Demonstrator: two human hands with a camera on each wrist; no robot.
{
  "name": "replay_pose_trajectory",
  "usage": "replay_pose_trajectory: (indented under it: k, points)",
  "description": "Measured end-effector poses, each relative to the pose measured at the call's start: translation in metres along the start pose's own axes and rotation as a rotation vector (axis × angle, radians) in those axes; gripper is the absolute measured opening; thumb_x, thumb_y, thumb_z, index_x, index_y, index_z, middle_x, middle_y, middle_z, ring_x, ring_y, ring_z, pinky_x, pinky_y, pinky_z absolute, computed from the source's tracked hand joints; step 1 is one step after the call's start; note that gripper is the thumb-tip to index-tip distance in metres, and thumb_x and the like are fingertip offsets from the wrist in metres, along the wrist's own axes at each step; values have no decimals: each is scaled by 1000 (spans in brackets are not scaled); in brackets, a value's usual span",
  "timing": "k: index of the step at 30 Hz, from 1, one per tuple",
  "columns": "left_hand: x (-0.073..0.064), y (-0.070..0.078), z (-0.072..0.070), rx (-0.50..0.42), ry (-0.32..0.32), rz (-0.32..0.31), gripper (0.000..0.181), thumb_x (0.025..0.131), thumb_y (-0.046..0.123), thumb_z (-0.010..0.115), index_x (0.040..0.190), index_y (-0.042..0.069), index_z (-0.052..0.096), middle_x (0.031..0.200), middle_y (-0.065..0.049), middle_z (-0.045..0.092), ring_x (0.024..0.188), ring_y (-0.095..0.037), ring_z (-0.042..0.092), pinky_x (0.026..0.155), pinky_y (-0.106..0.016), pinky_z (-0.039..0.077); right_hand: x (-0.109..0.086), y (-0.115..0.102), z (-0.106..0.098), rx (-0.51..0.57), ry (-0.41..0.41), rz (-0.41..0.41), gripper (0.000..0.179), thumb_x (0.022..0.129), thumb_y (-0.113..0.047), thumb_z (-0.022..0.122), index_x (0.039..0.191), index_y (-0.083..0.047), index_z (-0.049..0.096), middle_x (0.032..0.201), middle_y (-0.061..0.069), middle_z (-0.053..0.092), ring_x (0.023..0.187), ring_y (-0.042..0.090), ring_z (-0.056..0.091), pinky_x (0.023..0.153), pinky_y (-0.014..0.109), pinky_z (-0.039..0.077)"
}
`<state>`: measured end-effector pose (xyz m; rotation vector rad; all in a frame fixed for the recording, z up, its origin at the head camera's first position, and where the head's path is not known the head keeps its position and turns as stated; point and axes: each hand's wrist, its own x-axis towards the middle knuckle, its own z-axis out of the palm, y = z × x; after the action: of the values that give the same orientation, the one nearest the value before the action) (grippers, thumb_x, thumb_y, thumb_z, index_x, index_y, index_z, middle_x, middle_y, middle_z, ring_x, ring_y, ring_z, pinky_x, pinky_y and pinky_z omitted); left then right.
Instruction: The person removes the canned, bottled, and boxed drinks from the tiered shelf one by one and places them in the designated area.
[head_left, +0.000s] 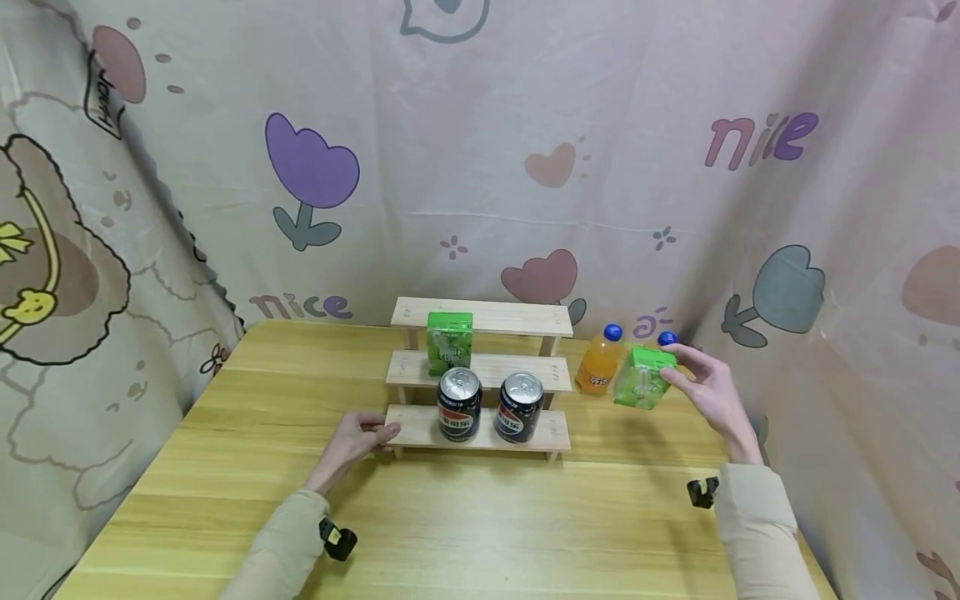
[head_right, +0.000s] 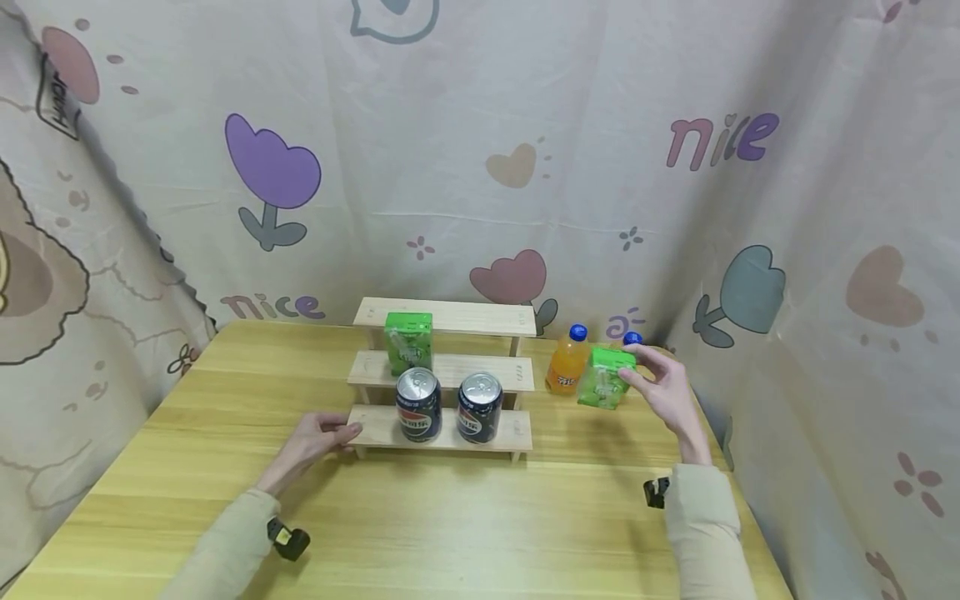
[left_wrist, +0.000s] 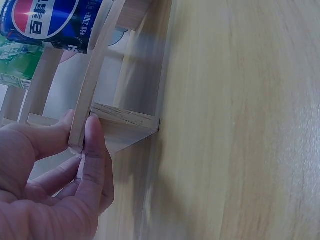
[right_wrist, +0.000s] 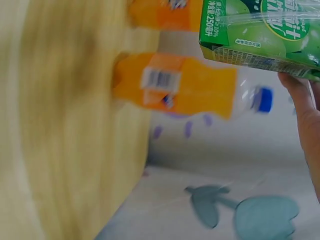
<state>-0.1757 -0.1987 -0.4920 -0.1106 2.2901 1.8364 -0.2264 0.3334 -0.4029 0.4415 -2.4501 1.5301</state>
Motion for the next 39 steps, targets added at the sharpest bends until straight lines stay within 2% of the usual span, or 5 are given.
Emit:
replay_pose_trajectory:
  k: [12,21,27,34,39]
  points:
    - [-2,1,1,9,15,-11,42,96,8,67,123,-22,56,104,-26,71,73,-15,71,75,-32,64,-21,44,-14,-84,22,193,51,97,-21,69,137,8,53,110,-35,55,105,-17,53,87,0,46]
    - [-1,-1,0,2,6,-1,39,97,8,66,122,-21,57,100,-18,73,75,-14,70,75,-32,65,-24,62,-11,-35,21,217,54,96,-19,70,139,8,51,110,-34,56,106,-18,53,88,0,46]
    - [-1,-1,1,12,4,0,38,97,8,66,120,-21,59,97,-15,74,74,-13,69,75,-32,65,-27,70,-11,-65,0,251,58,97,-26,69,141,5,51,113,-36,53,107,-21,49,92,0,43]
    - [-2,1,2,23,17,-26,41,97,10,67,123,-20,58,102,-22,72,75,-17,71,77,-34,64,-30,72,-15,217,11,226,52,97,-11,67,143,4,49,121,-25,65,113,-12,57,91,1,46]
    - [-1,0,1,9,11,-18,42,97,7,65,125,-22,55,105,-23,71,76,-16,71,76,-32,65,-19,52,-9,243,71,136,44,96,-8,67,137,6,55,120,-18,69,113,-4,61,94,2,47]
